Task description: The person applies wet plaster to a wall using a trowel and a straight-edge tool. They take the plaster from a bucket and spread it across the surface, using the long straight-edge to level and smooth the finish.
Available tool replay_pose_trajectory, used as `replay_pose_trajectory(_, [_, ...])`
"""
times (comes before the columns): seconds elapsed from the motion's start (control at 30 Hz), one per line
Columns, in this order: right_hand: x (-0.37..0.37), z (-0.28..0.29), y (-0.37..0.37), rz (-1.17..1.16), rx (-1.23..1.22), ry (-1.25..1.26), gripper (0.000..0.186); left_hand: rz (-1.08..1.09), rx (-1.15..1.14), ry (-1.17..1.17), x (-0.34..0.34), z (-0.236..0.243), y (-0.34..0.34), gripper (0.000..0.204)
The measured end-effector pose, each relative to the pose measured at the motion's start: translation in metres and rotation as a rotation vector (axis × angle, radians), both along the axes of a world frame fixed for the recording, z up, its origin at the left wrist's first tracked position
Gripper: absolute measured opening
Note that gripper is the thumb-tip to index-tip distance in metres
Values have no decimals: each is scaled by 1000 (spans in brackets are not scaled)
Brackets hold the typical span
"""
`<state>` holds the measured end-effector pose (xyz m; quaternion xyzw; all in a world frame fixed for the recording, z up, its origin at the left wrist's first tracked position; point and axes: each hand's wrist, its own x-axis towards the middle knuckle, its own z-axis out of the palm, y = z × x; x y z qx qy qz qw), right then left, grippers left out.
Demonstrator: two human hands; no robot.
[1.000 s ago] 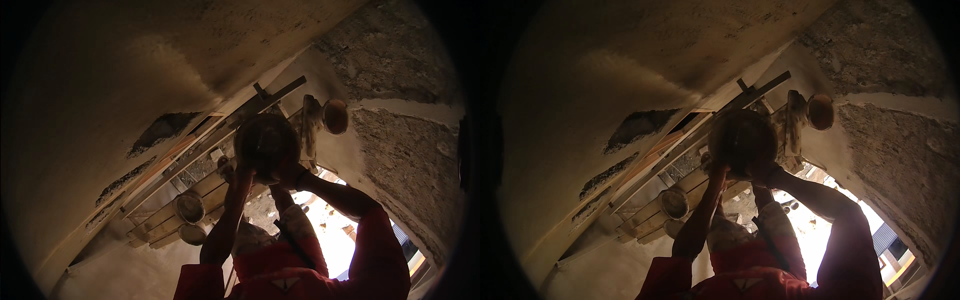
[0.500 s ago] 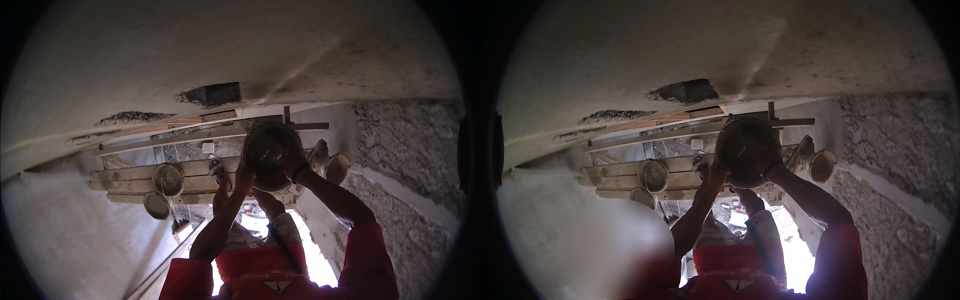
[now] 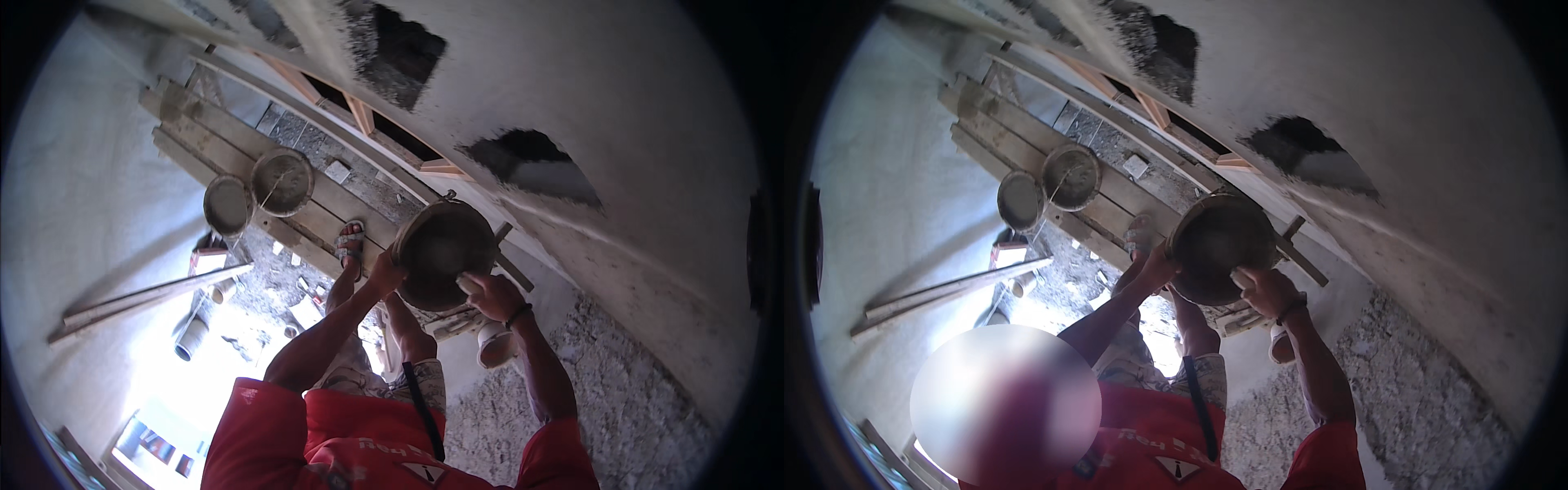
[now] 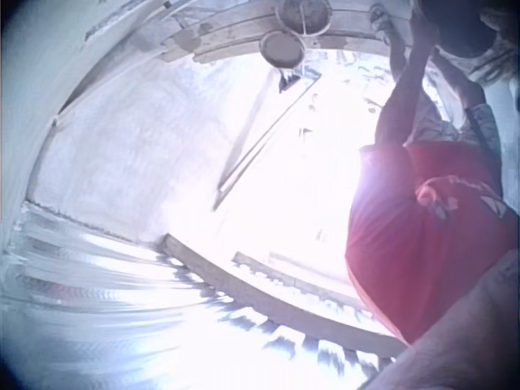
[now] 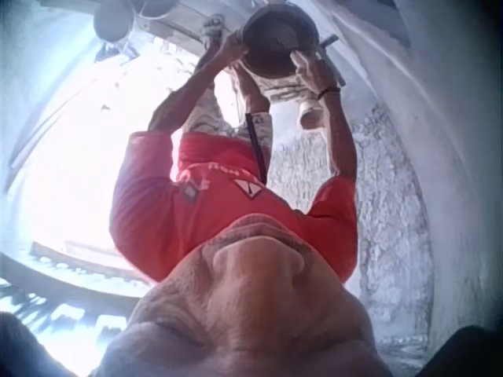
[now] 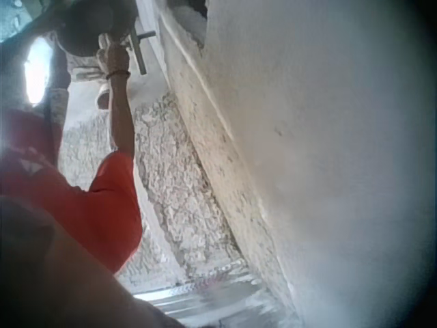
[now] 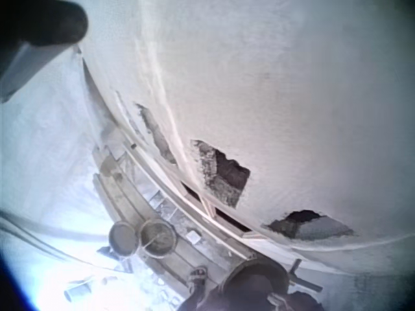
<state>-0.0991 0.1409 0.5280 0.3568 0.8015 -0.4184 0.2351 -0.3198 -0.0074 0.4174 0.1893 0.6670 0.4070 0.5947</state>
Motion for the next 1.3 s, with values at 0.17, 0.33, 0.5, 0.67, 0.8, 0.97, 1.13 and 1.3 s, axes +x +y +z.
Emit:
replay_pose_trajectory(0.17, [-67, -4, 22, 198, 378, -162, 43, -35, 1, 93, -41, -11, -15, 50])
replay_pose_trajectory(0.33, [-114, -58, -3, 336, 315, -173, 18, 51, -36, -14, -68, -7, -14, 43])
replay_pose_trajectory(0.5, [-170, -58, -35, 530, 218, -41, 15, -222, 120, 632, -79, -97, -64, 38])
replay_pose_trajectory(0.67, [-188, -56, -34, 539, 100, -47, 22, 375, -81, -260, -110, -48, -44, 37])
replay_pose_trajectory(0.8, [-237, -24, -4, 564, 156, -28, 36, 86, -49, 244, -117, -142, -104, 35])
replay_pose_trajectory(0.97, [-259, -86, 2, 594, 337, -213, 25, 442, 96, 53, -114, -158, -105, 35])
replay_pose_trajectory(1.13, [-247, -141, -29, 727, 206, -180, 42, 649, -35, -269, -122, -180, -115, 38])
replay_pose_trajectory(1.3, [-282, -111, -22, 645, 67, -144, 48, 726, -88, -297, -125, -225, -137, 40])
